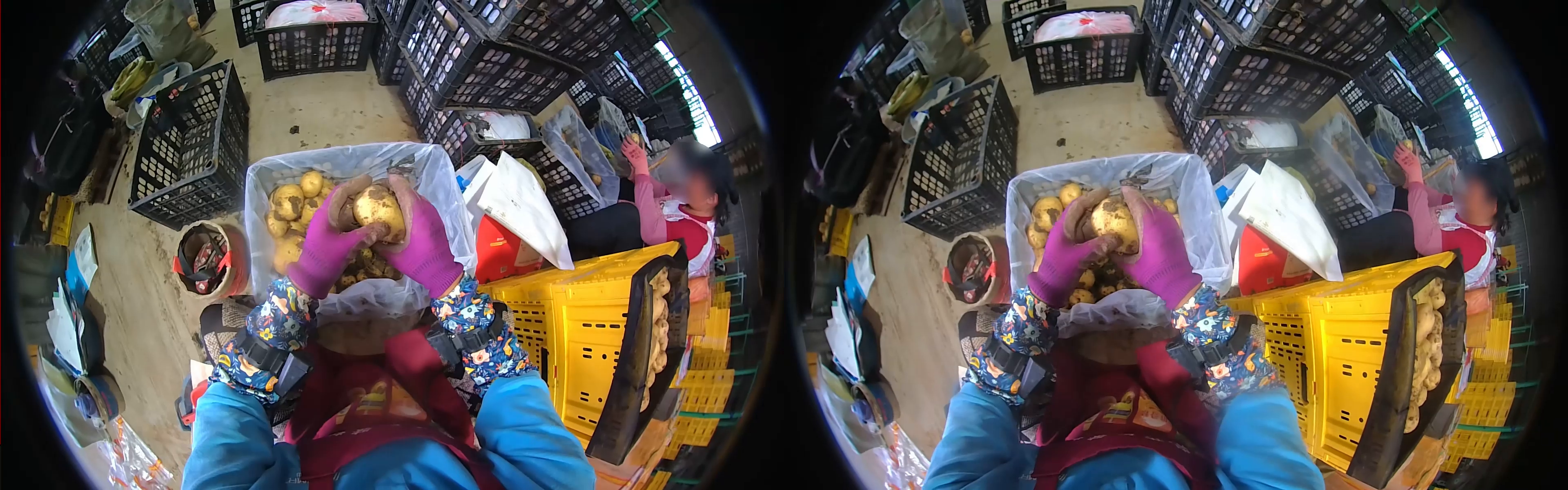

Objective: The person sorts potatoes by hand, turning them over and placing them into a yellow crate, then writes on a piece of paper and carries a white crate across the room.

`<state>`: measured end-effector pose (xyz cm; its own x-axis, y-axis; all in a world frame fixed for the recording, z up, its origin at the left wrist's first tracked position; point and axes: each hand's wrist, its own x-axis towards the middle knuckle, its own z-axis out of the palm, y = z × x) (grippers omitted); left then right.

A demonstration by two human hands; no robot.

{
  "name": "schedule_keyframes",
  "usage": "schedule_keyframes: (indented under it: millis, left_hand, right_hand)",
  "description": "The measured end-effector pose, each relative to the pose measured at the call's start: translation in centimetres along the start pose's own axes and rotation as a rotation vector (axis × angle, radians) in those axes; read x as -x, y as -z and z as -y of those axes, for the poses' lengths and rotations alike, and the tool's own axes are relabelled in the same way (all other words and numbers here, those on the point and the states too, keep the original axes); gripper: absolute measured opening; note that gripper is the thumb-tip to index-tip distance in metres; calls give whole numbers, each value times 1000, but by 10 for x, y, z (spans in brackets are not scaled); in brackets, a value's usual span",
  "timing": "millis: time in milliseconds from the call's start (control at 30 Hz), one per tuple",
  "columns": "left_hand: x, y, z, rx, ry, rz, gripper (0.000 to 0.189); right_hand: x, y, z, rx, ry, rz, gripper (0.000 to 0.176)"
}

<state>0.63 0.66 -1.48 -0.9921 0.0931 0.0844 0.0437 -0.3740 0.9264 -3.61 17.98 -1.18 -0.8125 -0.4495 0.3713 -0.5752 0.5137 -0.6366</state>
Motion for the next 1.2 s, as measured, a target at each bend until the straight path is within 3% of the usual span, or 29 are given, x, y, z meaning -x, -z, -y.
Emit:
schedule_keyframes:
  millis: [33, 133, 233, 333, 433, 533, 633, 767, 867, 900, 967, 1000, 1033, 1067, 1167, 1200]
  left_hand:
    - [1, 0, -1, -34, -17, -7, 67]
    - [3, -6, -13, 194, -5, 29, 65]
    - [6, -8, -25, 84, 31, 11, 65]
    - [5, -8, -15, -43, 3, -77, 59]
    - [3, -5, -15, -51, 20, -100, 50]
    - [1, 17, 1, -628, -175, -121, 39]
    - [6, 14, -10, -967, -374, -44, 34]
    - [10, 19, 13, -922, -495, 62, 36]
    - [19, 25, 28, -1097, -531, -4, 36]
    - [21, 24, 31, -1128, -555, -6, 37]
    - [19, 30, 32, -1223, -623, -11, 39]
    - [15, 32, 31, -1190, -615, -10, 40]
    - [13, 17, 21, -482, -218, -83, 35]
    - [9, 3, 9, 180, 245, -106, 34]
    - [-3, 6, 14, -620, -186, -164, 37]
    - [-4, 4, 8, -423, -70, -145, 38]
  right_hand:
    - [0, -1, 2, 38, 11, 21, 101]
    - [5, -11, -1, -335, -48, -128, 97]
    - [6, -6, 2, -215, -45, -102, 90]
    - [1, 8, 5, 207, 90, -20, 87]
    - [3, 7, 8, 238, 159, -59, 87]
    - [5, 10, 13, 118, 120, -9, 84]
    - [6, 10, 25, 31, 177, -32, 80]
    - [12, 7, 23, 174, 109, 77, 75]
    - [13, 7, 23, 120, 83, 77, 68]
    - [14, 5, 23, 3, 11, 72, 61]
    - [10, -7, 22, -143, 56, -54, 46]
    - [9, -18, 9, -195, 42, -103, 44]
    - [11, -20, -2, -241, 32, -159, 42]
    - [13, -11, 18, -255, -38, -237, 52]
    - [26, -22, 17, -789, -522, -93, 63]
    - [27, -14, 23, -1119, -709, -38, 63]
